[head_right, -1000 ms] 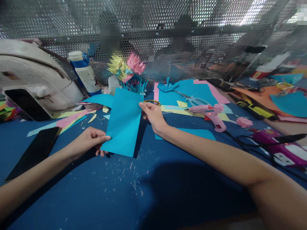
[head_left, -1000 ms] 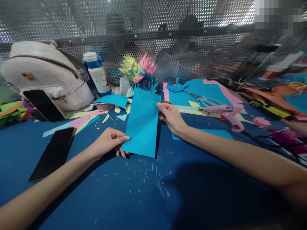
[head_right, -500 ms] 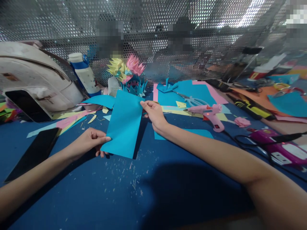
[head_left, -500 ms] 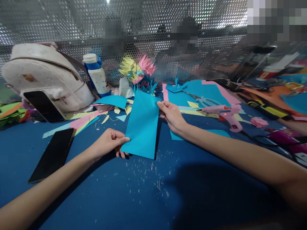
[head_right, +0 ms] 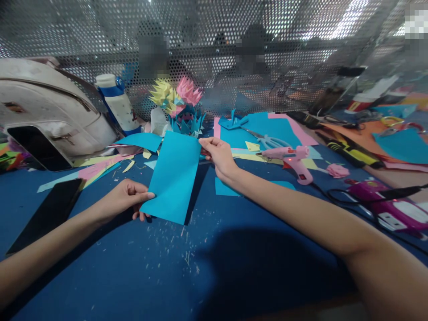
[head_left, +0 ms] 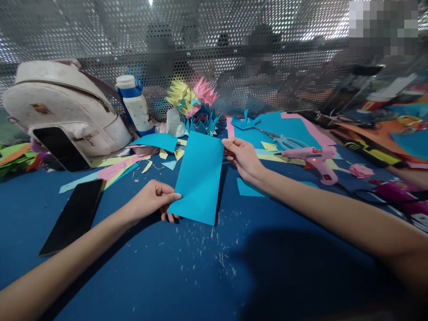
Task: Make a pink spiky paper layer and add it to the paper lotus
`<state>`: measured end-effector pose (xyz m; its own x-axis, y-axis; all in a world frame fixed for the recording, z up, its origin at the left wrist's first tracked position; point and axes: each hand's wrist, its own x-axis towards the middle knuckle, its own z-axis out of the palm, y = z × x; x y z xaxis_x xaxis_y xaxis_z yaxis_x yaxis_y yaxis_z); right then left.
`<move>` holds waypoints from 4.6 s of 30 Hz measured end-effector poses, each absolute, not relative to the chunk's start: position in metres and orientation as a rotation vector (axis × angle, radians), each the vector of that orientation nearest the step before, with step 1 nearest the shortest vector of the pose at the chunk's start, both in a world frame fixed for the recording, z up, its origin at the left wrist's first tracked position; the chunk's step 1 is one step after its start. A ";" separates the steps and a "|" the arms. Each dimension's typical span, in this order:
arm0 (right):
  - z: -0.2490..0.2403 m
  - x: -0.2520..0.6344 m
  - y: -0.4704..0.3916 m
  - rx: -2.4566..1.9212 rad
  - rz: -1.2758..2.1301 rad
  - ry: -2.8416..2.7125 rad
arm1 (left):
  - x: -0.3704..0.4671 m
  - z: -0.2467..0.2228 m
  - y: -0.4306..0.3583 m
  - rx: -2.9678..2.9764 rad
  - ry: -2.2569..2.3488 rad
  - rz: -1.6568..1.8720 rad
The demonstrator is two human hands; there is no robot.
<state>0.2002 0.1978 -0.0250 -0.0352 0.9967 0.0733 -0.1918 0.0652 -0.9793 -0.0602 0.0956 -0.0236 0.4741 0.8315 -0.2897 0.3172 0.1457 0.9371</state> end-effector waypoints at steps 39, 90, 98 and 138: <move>-0.023 0.186 0.155 -0.984 1.257 -2.159 | -0.058 -0.034 0.092 1.302 1.165 0.868; -0.028 0.184 0.164 -1.036 1.530 -1.740 | -0.057 -0.026 0.092 1.495 1.086 0.605; -0.029 0.185 0.172 -0.967 1.458 -1.612 | -0.056 -0.026 0.092 1.512 1.080 0.583; -0.017 0.198 0.189 -0.954 1.357 -1.139 | -0.055 -0.023 0.091 1.525 1.025 0.582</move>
<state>0.1975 0.1889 -0.0166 -0.1066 0.9928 0.0554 -0.2265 0.0300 -0.9736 -0.0554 0.0914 -0.0230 0.4953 0.8507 -0.1761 0.2846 0.0327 0.9581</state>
